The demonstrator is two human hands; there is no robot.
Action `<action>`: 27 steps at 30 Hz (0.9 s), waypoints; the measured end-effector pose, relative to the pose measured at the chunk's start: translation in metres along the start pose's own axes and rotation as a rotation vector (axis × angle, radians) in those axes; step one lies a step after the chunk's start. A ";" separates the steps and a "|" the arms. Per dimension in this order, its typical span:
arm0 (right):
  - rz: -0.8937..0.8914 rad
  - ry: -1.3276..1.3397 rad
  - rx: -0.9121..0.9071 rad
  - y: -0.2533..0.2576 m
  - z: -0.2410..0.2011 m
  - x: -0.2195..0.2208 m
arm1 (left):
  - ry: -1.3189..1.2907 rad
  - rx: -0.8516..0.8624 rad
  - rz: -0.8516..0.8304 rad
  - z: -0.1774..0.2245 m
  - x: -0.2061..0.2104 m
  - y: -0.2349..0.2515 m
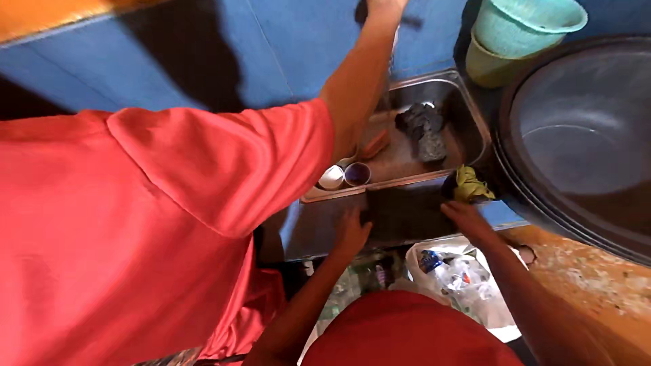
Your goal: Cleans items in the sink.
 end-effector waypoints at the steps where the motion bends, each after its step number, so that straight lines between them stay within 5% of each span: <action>1: -0.010 -0.079 -0.007 0.000 0.001 0.005 | 0.067 -0.018 0.000 0.000 0.000 -0.001; 10: -0.238 -0.312 -0.535 -0.019 -0.112 0.024 | 0.196 0.590 -0.113 0.104 0.002 0.031; 15: -0.215 -0.513 -0.387 0.013 -0.096 0.006 | -0.068 0.379 -0.189 0.091 -0.038 0.037; 18: -0.178 -0.668 -0.258 0.037 -0.084 -0.007 | -0.125 0.349 0.054 0.063 -0.054 0.047; 24: 0.168 -0.262 -0.462 0.016 -0.145 -0.054 | 0.118 -0.032 0.282 0.017 -0.081 0.049; 27: 0.200 -0.145 -0.653 -0.015 -0.154 -0.057 | 0.034 0.026 0.339 0.018 -0.086 0.033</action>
Point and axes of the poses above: each hand's wrist, its own y-axis towards the middle knuckle, its own x-axis out of the palm, z = x × y, the point moved 6 cm from there along y, towards the middle knuckle
